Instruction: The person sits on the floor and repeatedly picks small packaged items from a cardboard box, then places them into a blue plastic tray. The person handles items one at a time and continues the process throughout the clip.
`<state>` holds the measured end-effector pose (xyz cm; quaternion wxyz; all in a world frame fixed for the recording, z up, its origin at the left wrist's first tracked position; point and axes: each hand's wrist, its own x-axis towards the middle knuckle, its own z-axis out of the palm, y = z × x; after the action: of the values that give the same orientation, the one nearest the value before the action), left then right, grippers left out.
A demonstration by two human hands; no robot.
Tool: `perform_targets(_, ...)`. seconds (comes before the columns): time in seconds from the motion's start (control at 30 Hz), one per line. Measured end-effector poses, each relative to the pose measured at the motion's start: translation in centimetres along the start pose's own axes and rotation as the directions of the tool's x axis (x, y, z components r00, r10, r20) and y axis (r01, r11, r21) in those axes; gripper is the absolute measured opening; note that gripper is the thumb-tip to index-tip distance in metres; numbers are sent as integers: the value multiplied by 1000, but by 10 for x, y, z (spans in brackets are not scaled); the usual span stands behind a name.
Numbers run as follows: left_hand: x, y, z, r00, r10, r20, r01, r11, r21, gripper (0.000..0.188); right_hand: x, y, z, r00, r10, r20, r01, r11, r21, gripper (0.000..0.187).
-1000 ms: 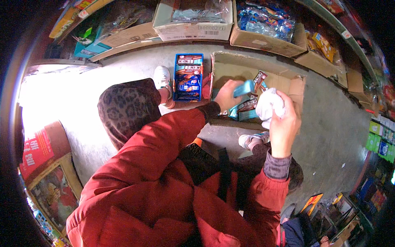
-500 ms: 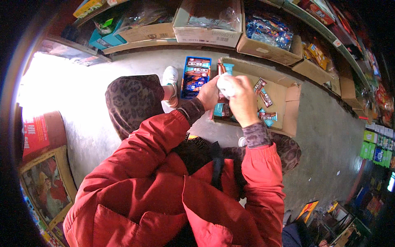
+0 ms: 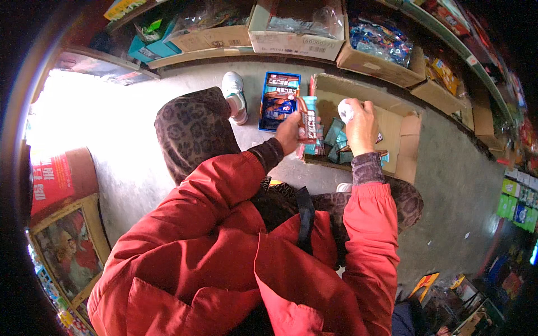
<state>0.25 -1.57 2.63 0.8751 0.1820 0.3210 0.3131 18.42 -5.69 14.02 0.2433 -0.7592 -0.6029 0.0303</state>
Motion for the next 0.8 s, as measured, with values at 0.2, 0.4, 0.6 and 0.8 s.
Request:
perform_targets(0.2, 40, 2, -81, 969, 48, -244, -104, 970, -222, 30, 2, -8, 7, 998, 0, 68, -8, 993, 117, 37)
perform_targets(0.4, 85, -17, -136, 934, -60, -353, -115, 883, -456, 14, -2, -14, 3, 979, 13, 201, -31, 996, 86, 41)
perform_targets(0.6, 92, -21, -149, 919, -108, -378, -58, 913, -403, 18, -6, -14, 3, 983, -23, 181, 2, 993, 114, 39)
perform_targets(0.8, 96, -13, -127, 869, -272, -413, -41, 792, -609, 21, -8, -14, 4, 976, -24, 216, -2, 993, 122, 39)
